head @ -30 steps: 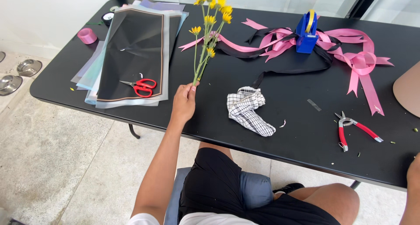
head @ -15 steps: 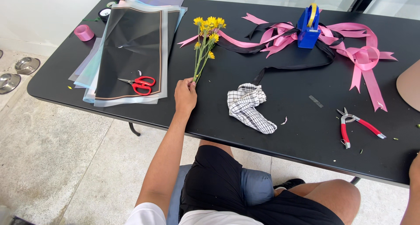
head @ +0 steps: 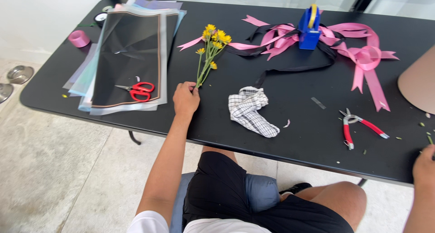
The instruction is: The person wipes flower stems with a cloth, trims the stems using shears, and places the flowers into a vase.
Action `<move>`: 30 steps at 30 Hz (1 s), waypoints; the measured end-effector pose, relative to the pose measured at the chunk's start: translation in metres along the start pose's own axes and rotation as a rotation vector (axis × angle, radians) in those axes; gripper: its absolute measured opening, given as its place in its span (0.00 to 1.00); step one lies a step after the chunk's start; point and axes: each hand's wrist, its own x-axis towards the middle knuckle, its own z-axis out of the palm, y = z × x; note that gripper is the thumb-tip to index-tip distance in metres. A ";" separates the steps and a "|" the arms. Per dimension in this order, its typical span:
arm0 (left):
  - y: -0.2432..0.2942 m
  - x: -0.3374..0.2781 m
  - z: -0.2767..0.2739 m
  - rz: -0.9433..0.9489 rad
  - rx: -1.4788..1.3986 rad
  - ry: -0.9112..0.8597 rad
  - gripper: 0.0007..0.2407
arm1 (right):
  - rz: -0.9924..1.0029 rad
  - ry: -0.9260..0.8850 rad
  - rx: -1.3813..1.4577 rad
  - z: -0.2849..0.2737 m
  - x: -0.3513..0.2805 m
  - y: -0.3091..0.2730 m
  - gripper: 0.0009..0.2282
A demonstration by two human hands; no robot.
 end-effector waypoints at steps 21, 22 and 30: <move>0.105 -0.140 0.030 0.427 -0.167 -0.121 0.10 | 0.160 0.102 0.971 -0.263 -0.252 -0.384 0.08; 0.105 -0.142 0.026 0.392 -0.156 -0.136 0.10 | 0.058 0.007 1.078 -0.264 -0.261 -0.393 0.07; 0.100 -0.143 0.023 0.333 -0.168 -0.214 0.11 | -0.147 -0.077 1.055 -0.278 -0.232 -0.396 0.02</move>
